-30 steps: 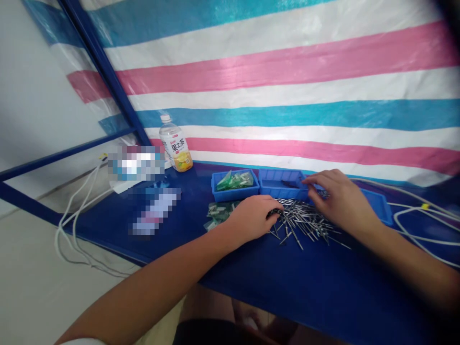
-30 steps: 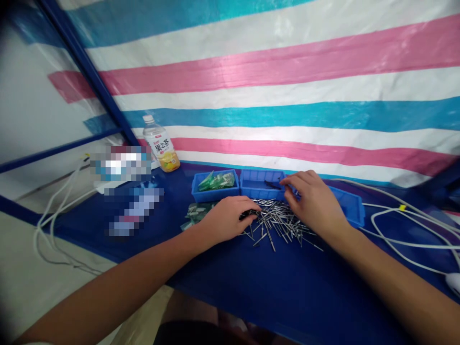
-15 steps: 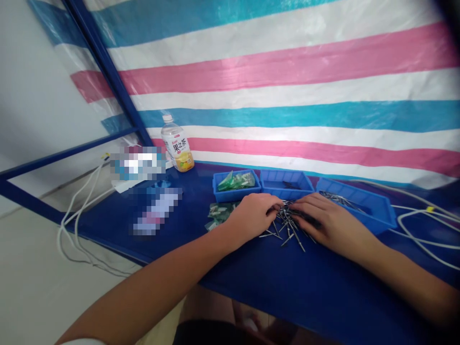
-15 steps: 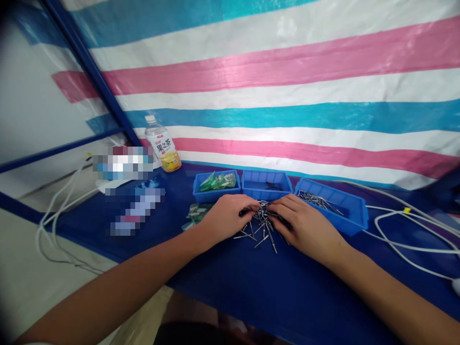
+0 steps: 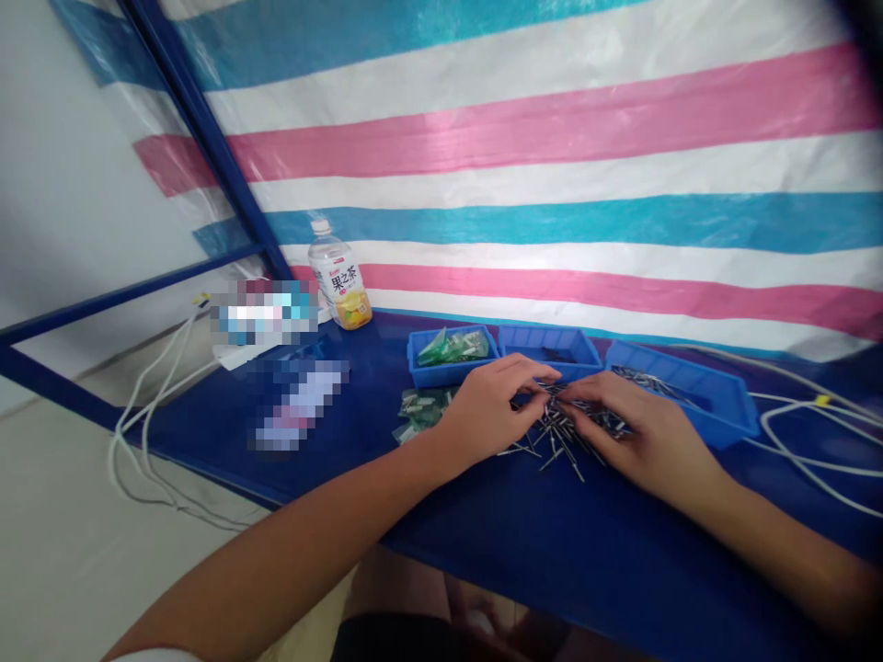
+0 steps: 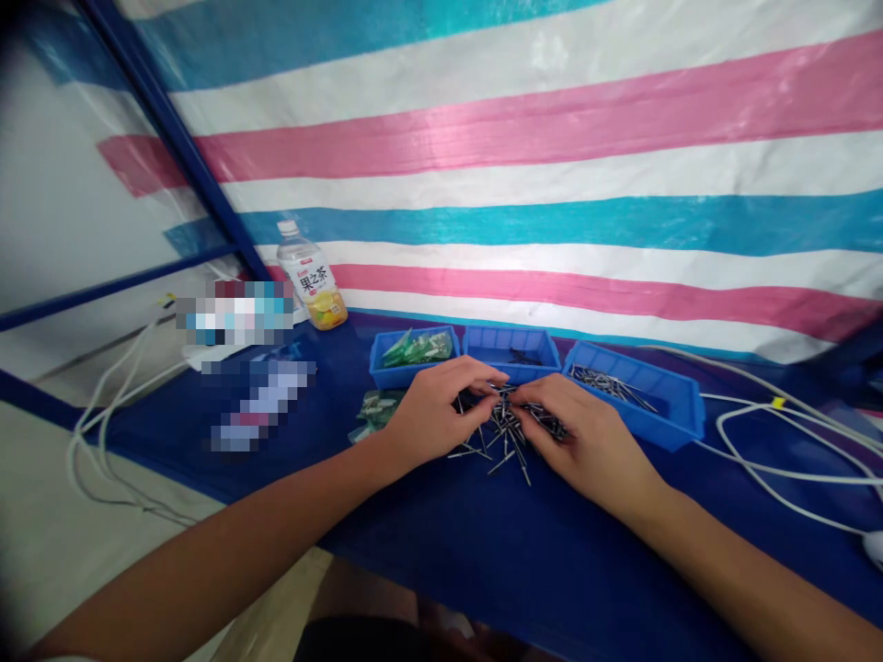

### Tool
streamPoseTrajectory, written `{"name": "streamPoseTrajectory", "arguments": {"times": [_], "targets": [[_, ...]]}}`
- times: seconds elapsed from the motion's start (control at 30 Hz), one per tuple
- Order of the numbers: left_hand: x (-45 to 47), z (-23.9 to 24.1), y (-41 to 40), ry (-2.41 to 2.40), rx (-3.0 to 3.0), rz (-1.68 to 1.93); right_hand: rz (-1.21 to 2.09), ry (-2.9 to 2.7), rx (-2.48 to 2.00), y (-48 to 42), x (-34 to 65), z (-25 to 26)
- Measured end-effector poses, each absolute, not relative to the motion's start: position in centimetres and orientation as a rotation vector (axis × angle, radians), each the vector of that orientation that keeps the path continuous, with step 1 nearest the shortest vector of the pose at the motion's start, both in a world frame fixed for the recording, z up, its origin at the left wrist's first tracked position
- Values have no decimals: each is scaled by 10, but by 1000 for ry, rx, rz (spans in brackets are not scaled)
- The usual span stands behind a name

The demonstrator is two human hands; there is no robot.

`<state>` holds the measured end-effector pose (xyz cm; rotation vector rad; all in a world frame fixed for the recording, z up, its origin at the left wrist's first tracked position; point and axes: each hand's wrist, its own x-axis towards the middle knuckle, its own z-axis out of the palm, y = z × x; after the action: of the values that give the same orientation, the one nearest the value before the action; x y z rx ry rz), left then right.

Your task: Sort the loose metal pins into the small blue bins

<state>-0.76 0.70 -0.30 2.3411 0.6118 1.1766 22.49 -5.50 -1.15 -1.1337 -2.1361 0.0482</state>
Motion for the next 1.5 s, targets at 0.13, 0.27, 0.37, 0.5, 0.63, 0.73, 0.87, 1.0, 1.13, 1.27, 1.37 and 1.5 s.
{"name": "streamPoseTrajectory", "arguments": {"times": [0.13,0.27,0.37,0.5,0.63,0.73,0.87,1.0,1.13,1.27,1.37,1.5], "targets": [[-3,-5,4,574,2250,1192,146,-2073,-1187,-58,222,-12],[-1,-7,3,572,2217,1212,217,-1998,-1241,-59,217,-10],[0,-6,3,570,2183,1199,228,-1961,-1267,-60,214,-9],[-1,-3,1,580,2177,1159,282,-1901,-1249,-61,215,-8],[-4,0,-2,660,2201,1043,367,-1825,-1264,-58,221,-13],[-5,0,-2,707,2193,962,412,-1784,-1271,-56,225,-16],[-3,0,0,708,2149,982,462,-1756,-1300,-56,225,-16],[-3,3,1,731,2102,1032,369,-1821,-1337,-59,221,-12],[-3,4,-1,741,2116,1033,267,-1912,-1301,-59,219,-9],[-3,2,-2,733,2174,1017,258,-1939,-1286,-57,220,-10],[-3,0,-1,739,2192,998,238,-1957,-1285,-58,220,-11],[-3,0,-1,736,2153,967,166,-1977,-1281,-61,218,-11]]}}
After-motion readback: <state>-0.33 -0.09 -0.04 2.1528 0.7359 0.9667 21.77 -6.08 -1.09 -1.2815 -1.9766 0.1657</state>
